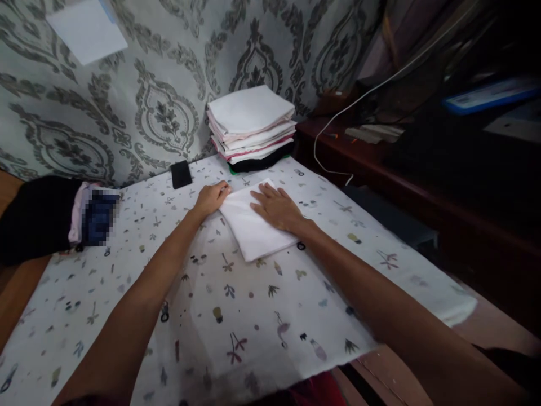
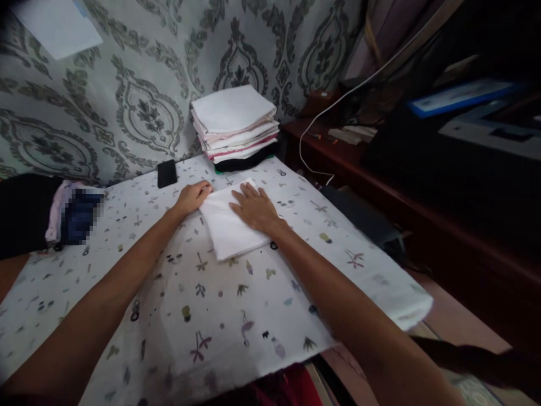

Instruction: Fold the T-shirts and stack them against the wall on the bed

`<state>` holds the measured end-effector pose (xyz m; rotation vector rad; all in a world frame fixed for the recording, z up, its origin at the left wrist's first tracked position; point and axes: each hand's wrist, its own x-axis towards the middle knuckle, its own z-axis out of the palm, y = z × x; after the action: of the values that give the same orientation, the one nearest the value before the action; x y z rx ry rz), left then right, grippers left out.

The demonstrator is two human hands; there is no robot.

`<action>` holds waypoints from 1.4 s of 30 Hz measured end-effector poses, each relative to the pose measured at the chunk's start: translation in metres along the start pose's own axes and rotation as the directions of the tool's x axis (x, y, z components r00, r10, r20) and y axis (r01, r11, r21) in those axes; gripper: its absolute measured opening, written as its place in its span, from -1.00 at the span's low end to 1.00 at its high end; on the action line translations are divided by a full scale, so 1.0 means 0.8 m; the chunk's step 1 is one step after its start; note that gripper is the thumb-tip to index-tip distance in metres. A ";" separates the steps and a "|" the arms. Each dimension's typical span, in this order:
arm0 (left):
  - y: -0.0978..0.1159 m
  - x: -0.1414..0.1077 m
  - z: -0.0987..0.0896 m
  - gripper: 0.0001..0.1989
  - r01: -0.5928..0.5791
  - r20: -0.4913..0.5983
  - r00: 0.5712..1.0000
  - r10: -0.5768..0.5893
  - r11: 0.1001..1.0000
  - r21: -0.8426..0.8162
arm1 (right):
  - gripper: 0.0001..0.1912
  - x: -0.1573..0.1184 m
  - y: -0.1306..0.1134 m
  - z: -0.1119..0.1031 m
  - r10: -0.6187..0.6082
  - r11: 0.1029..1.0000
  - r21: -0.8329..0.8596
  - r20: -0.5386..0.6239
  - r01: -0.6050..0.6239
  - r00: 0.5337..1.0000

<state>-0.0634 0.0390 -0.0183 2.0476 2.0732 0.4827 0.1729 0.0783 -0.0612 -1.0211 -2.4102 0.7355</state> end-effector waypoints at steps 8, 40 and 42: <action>0.057 -0.129 -0.025 -0.67 -0.108 -0.103 0.986 0.129 0.976 0.190 | -0.42 0.002 0.006 0.002 -0.018 0.997 0.080 -0.009 0.019 1.000; 0.180 -0.244 0.023 -0.70 -0.304 0.269 0.950 0.160 0.677 0.671 | -0.41 0.024 -0.058 0.030 -0.175 0.974 -0.107 0.201 0.199 0.964; 0.182 -0.245 0.020 -0.70 -0.292 0.277 0.951 0.137 0.689 0.663 | -0.41 0.023 -0.059 0.030 -0.176 0.975 -0.100 0.202 0.199 0.963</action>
<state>0.0843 -0.1549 0.0002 2.6065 2.0746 -0.5949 0.1229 0.0567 -0.0477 -0.7803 -2.7012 0.6558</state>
